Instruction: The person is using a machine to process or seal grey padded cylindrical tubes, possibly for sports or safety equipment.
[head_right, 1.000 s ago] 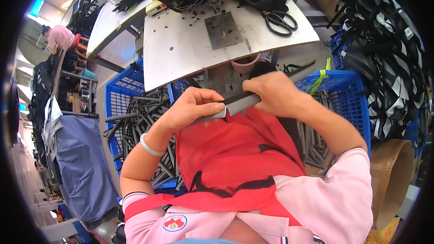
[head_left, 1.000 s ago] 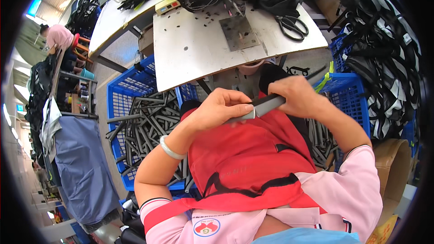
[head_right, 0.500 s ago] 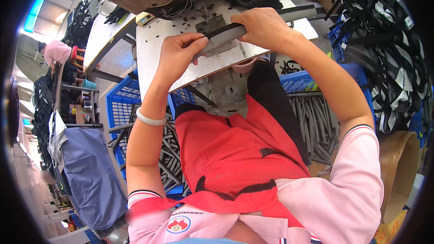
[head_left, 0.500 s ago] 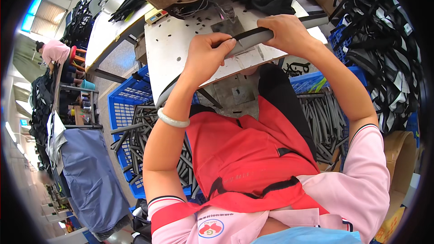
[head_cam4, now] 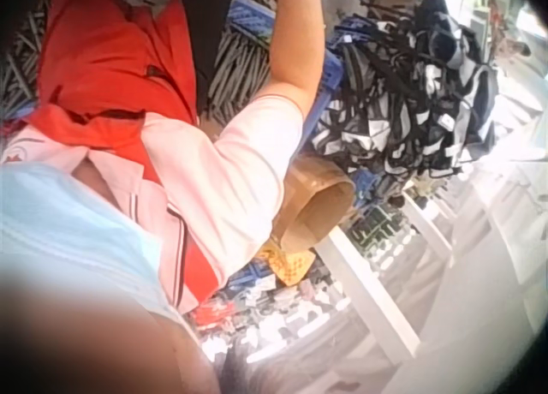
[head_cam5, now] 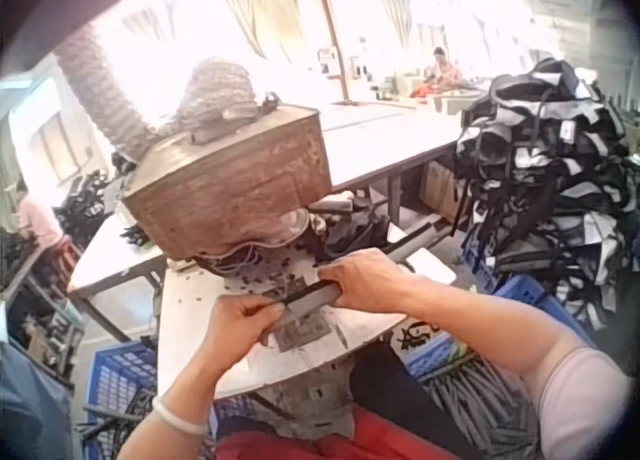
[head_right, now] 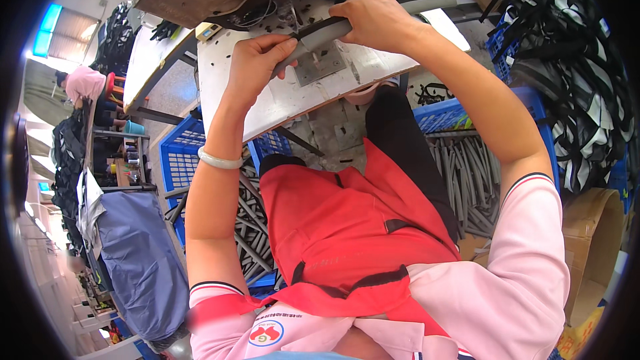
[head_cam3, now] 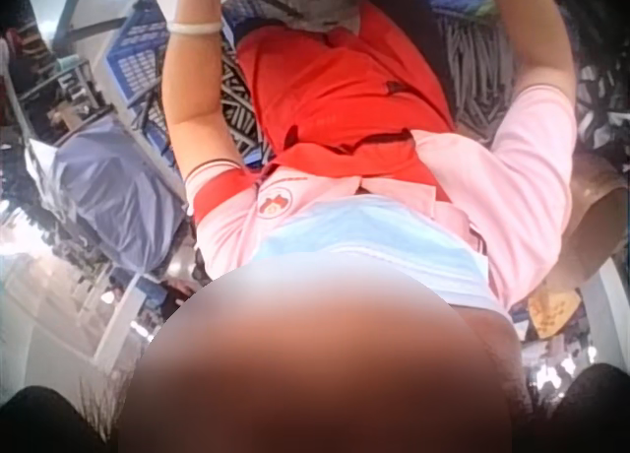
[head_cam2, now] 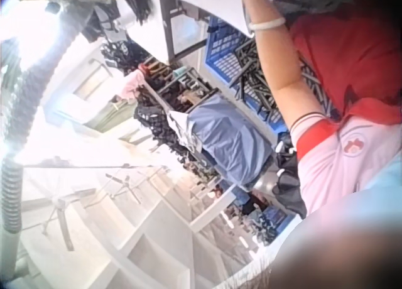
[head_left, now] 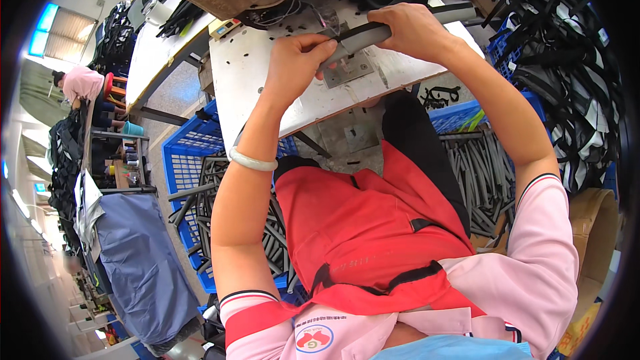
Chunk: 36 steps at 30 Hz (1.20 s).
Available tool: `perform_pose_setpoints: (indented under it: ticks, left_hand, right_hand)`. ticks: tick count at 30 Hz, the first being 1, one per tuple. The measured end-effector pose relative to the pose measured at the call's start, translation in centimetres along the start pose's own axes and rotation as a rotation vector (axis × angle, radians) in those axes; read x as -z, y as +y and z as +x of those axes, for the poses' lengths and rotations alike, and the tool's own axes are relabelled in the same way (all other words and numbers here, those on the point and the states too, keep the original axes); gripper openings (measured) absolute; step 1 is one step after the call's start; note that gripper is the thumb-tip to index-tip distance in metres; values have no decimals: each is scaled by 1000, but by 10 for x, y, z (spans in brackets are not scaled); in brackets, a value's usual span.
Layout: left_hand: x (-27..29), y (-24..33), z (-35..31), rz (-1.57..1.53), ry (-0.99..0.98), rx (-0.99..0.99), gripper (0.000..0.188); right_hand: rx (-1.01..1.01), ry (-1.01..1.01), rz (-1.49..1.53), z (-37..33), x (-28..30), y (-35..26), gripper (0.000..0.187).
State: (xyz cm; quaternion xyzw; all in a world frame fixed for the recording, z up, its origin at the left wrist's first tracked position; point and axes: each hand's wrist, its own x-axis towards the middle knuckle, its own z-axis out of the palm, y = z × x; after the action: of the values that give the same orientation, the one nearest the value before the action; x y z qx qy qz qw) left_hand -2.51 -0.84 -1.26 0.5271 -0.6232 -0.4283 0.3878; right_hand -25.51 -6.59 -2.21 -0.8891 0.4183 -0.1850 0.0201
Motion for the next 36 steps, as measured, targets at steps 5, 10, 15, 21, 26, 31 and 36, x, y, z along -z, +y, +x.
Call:
perform_pose_setpoints:
  ticks: [5,10,15,21,26,31,36]
  left_hand:
    - [6,-5,19,46,15,29,22]
    - [28,-22,25,-89,170,32,21]
    - [7,-15,-29,274,9,-31,25]
    - [-70,3,-43,39,-178,-70,25]
    - [-5,-47,-59,16,-393,284,44]
    - [11,-26,-84,-133,-375,353,33]
    - [4,1,-48,-128,-157,137,28]
  right_hand:
    - [47,49,-45,19,-3,9,43]
    - [-159,124,35,19,9,15,43]
    - [354,-24,99,-66,-14,-80,44]
    - [480,-255,-176,-84,-92,-168,22]
    - [314,-290,106,-66,-13,-102,26]
    - [142,-156,108,-61,16,-20,33]
    - [103,37,-5,-52,32,1,40]
